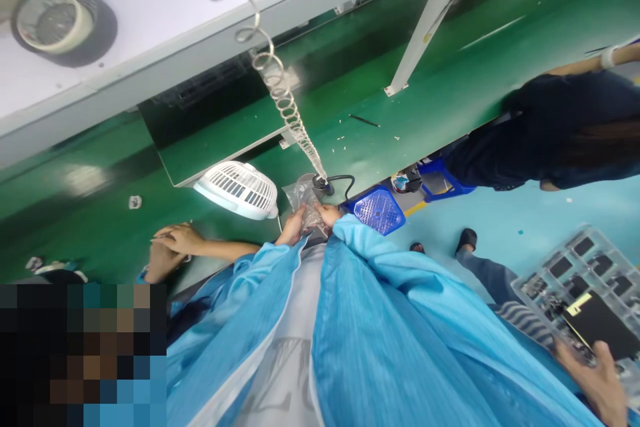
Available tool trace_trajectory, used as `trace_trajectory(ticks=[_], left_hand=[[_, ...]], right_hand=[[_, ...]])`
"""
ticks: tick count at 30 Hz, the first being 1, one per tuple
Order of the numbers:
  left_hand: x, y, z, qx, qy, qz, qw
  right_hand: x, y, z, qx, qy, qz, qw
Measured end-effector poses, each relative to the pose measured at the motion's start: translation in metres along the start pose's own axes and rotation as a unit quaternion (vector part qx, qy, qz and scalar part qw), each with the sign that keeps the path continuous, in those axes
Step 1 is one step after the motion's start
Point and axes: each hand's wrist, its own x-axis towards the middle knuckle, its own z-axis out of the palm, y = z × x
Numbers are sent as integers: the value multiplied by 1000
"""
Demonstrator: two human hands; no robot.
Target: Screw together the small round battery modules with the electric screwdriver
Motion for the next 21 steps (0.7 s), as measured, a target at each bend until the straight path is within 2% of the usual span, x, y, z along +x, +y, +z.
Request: trace_trajectory(ticks=[6, 13, 21], left_hand=[[12, -3, -3, 10, 14, 6, 1000], [12, -8, -7, -10, 11, 12, 1000], [17, -6, -7, -42, -15, -20, 999]], right_hand=[[1, 0, 1, 23, 2, -6, 1000], [-4, 1, 6, 22, 21, -17, 999], [-7, -7, 3, -4, 63, -13, 998]])
